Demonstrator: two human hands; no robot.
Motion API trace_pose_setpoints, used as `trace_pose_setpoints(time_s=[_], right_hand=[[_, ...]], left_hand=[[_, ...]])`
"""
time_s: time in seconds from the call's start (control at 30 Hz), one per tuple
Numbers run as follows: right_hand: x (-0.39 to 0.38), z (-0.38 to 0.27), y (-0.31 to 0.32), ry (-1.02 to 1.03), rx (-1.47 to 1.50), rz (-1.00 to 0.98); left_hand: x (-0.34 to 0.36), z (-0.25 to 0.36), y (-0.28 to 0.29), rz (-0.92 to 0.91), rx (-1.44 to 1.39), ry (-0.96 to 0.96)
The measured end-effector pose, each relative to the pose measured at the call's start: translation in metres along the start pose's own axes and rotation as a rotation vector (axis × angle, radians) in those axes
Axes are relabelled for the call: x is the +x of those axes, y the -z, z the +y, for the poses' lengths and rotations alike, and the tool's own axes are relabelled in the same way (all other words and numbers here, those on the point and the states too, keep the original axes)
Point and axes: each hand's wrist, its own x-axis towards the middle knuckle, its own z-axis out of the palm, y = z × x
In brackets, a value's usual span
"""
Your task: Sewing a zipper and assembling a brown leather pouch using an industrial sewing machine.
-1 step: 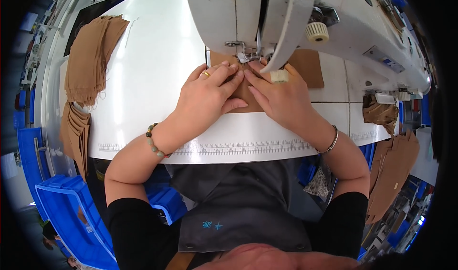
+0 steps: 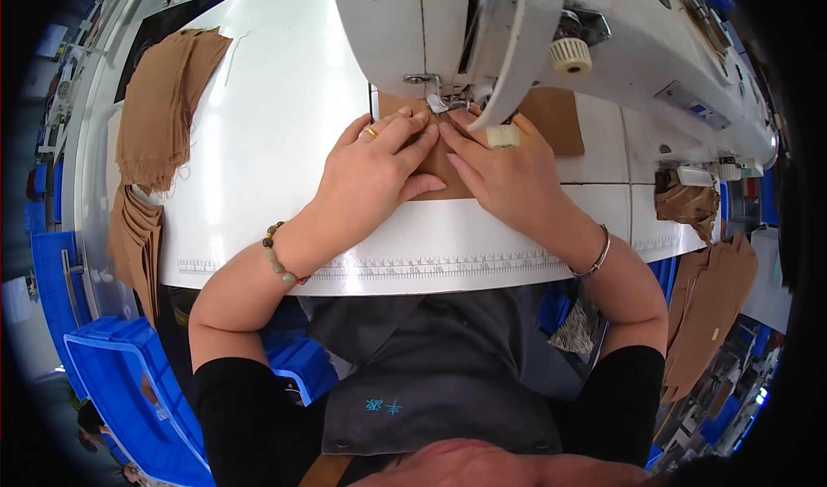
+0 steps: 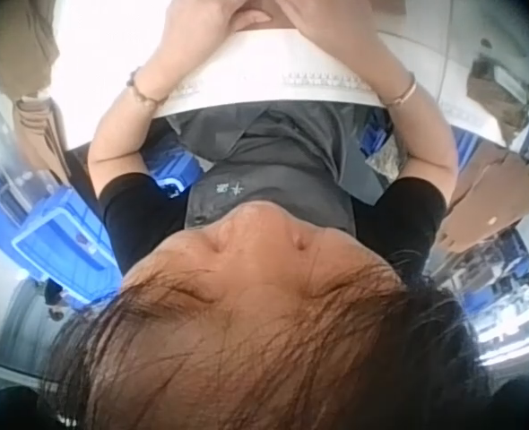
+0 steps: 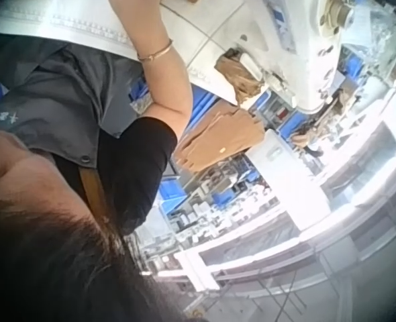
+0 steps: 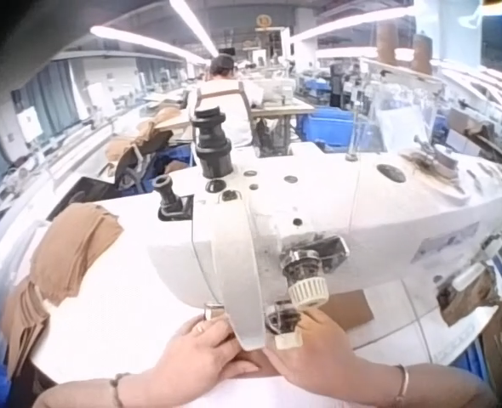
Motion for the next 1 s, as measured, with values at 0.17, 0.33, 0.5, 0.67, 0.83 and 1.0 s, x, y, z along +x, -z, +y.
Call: trace_pose_setpoints(time_s=[0.17,0.33,0.5,0.67,0.83,1.0], right_hand=[[0.001,0.006,-0.005,-0.007,-0.034,-0.035],[0.002,0.007,-0.011,0.022,0.001,0.07],[0.0,0.007,-0.012,0.019,0.009,0.068],[0.002,0.005,-0.011,-0.015,0.038,0.089],[0.003,0.005,-0.008,-0.005,0.014,0.061],[0.003,0.005,-0.008,0.012,0.0,0.065]], left_hand=[[0.002,-0.003,-0.002,-0.04,0.004,0.054],[0.001,-0.004,-0.003,-0.042,-0.017,0.056],[0.001,-0.005,-0.004,-0.04,-0.019,0.054],[0.001,-0.006,-0.004,-0.048,-0.011,0.035],[0.002,-0.006,-0.003,-0.053,-0.001,0.035],[0.003,-0.005,-0.002,-0.064,0.022,0.036]])
